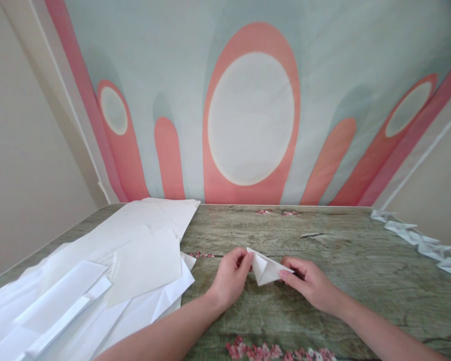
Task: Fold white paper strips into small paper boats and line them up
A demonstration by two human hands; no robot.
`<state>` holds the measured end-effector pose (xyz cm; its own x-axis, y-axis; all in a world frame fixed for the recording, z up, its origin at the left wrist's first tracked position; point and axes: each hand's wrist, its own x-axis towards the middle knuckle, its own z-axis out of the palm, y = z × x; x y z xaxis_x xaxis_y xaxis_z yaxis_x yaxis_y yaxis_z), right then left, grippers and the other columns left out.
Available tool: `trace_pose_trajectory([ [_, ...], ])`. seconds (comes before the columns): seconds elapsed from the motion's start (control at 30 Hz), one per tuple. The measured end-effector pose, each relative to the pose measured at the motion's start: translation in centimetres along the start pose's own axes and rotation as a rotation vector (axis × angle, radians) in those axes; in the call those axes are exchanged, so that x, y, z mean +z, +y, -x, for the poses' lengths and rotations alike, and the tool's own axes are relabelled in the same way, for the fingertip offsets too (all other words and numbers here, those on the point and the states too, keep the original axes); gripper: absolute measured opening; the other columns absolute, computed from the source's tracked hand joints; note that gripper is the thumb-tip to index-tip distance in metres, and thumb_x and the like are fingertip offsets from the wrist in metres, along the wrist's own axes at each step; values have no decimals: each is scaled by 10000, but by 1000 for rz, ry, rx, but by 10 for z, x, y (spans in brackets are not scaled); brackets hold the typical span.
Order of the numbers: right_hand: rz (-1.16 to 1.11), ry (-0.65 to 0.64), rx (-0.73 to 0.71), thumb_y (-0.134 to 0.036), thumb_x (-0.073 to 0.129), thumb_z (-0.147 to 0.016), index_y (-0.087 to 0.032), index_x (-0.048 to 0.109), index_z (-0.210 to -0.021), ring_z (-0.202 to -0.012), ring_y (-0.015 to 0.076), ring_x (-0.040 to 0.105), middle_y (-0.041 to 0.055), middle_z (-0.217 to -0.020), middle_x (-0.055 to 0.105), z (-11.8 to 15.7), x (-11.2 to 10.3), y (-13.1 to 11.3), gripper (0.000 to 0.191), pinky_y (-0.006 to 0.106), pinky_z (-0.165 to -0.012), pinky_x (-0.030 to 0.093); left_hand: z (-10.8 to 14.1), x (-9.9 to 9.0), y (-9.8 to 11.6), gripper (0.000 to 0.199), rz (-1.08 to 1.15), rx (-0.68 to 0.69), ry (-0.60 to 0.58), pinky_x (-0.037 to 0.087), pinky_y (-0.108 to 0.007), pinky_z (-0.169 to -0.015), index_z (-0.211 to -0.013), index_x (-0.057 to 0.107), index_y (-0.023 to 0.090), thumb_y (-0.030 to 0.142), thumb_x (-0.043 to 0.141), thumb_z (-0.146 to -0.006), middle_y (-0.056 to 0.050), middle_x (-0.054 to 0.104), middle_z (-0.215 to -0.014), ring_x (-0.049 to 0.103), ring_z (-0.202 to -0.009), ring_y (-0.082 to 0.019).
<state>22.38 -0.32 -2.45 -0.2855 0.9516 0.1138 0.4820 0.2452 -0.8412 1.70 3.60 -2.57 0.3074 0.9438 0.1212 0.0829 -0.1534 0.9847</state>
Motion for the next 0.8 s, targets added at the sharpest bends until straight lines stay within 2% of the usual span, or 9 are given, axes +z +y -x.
trace_pose_trajectory([
  [0.13,-25,11,13,-438,467,-863,-178,501,-684,-629,123,426,-32,-641,455,-1,2,-2,317,239,-584,347,2,-1,0,327,-121,72,63,309,-227,-565,-653,471,174,433,471,-852,37,413,-602,380,-588,-118],
  [0.2,-60,8,8,-437,497,-847,-175,543,-739,-654,131,460,-22,-678,498,-1,3,0,287,243,-603,371,2,-1,1,323,-103,68,64,311,-227,-572,-654,462,173,429,468,-852,36,411,-610,377,-598,-118],
  [0.27,-123,8,3,-425,555,-815,-179,575,-891,-701,145,499,-7,-755,550,0,4,3,259,250,-635,405,1,-1,1,317,-17,29,65,325,-225,-588,-662,462,170,432,484,-837,33,424,-624,393,-616,-121],
  [0.33,-182,7,-3,-396,606,-786,-188,540,-1073,-744,155,526,7,-831,583,1,5,8,361,262,-671,433,-1,-1,1,317,63,-7,79,337,-223,-595,-668,463,168,443,495,-821,33,433,-626,409,-621,-122],
  [0.4,-203,16,-12,-371,621,-779,-193,503,-1160,-762,160,543,18,-865,601,2,6,11,437,274,-696,451,-2,-2,1,320,96,-24,94,337,-217,-584,-662,459,168,448,499,-811,38,428,-612,405,-604,-117],
  [0.57,-168,73,11,-376,622,-779,-203,564,-1120,-822,183,574,44,-942,635,3,7,15,386,299,-738,471,-2,-2,2,309,127,-42,100,318,-203,-555,-640,458,162,416,519,-806,51,404,-581,371,-566,-98],
  [0.8,-185,122,8,-386,607,-793,-207,598,-1108,-881,196,584,54,-1026,648,2,6,12,362,317,-793,472,-2,-2,2,274,175,-61,65,353,-203,-571,-680,503,144,382,547,-808,40,462,-601,422,-584,-98],
])
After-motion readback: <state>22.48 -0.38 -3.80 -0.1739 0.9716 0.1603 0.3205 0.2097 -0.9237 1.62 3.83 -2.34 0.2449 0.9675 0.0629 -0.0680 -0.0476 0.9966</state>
